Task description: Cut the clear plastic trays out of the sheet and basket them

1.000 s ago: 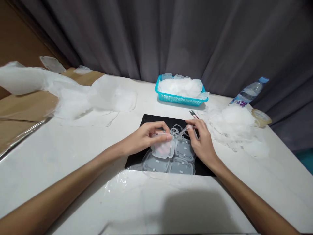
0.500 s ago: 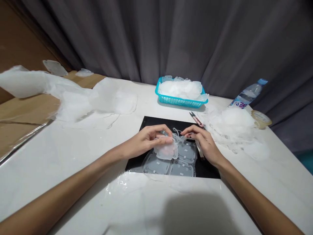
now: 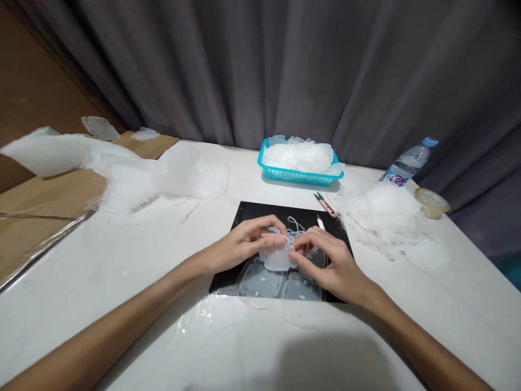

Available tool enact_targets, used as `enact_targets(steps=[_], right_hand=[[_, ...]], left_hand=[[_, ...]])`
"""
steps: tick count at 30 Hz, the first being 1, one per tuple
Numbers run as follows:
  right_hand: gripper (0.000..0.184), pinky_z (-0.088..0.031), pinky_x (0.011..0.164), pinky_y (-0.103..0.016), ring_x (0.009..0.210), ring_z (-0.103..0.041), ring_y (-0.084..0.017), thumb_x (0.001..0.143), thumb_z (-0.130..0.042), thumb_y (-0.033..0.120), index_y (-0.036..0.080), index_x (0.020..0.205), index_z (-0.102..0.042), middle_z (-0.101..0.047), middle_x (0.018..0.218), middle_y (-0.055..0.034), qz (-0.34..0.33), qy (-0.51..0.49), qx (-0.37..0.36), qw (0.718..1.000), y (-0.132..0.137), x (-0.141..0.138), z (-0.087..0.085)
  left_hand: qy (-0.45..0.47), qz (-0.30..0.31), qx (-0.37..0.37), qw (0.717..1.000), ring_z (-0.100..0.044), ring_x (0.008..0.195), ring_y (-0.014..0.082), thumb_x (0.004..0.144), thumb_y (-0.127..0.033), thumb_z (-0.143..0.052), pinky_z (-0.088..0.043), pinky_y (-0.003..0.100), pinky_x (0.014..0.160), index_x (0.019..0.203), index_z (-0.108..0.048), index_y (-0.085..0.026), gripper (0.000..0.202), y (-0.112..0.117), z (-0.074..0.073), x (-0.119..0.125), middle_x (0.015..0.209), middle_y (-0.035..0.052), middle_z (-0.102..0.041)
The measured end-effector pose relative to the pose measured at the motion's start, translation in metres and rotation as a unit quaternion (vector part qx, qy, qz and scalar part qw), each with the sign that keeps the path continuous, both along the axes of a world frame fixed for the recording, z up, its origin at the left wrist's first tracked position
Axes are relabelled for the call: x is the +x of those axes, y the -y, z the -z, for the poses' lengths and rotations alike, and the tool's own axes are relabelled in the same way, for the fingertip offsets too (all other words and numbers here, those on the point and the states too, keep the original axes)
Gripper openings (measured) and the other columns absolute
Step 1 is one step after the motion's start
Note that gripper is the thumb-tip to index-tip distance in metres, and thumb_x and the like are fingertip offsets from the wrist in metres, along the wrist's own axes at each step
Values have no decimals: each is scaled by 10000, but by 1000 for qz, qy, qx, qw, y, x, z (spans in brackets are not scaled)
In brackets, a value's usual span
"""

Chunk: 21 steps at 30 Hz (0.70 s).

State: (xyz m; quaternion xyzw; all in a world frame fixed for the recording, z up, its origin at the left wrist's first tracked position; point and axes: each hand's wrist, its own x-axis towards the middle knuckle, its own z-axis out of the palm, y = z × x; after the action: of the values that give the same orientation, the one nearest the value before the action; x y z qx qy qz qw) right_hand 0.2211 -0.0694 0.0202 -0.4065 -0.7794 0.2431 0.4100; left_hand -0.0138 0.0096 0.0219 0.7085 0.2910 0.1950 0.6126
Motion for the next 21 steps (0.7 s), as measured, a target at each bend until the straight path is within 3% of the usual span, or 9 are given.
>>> enact_targets(steps=[6,11,17,21], right_hand=[[151,-533,756,-390,840,-632,-219,977,-639,131,242,1068,-686,-695,909,-62,75,52,183,979,-2,0,4],[308,-564,733,-388,882,-640,-239,940,-665,96,255,1203,-683,-713,943,-82,75,140,282,946,1,5,4],[266,-564,721,-377,852,-635,-236,954,-663,112,234,1190,-676,-706,925,-81,82,147,281,945,1,3,5],[173,-548,765,-389,882,-643,-236,996,-629,151,213,1154,-661,-710,951,-88,83,115,219,965,-3,1,8]], left_hand=[[24,8,11,1000,-670,885,166,1009,-385,-656,-492,269,770,1057,-678,-194,199,2,-6,1,972,44,-735],[70,19,-11,997,-706,1071,191,1005,-309,-666,-519,323,952,1040,-690,-190,127,2,-5,3,1111,77,-763],[61,19,-2,998,-699,1024,186,953,-316,-732,-521,320,920,1037,-668,-193,162,7,-4,7,1068,54,-748],[42,-25,1,999,-613,777,133,986,-402,-681,-460,256,726,996,-642,-183,223,11,-4,11,847,-2,-670]])
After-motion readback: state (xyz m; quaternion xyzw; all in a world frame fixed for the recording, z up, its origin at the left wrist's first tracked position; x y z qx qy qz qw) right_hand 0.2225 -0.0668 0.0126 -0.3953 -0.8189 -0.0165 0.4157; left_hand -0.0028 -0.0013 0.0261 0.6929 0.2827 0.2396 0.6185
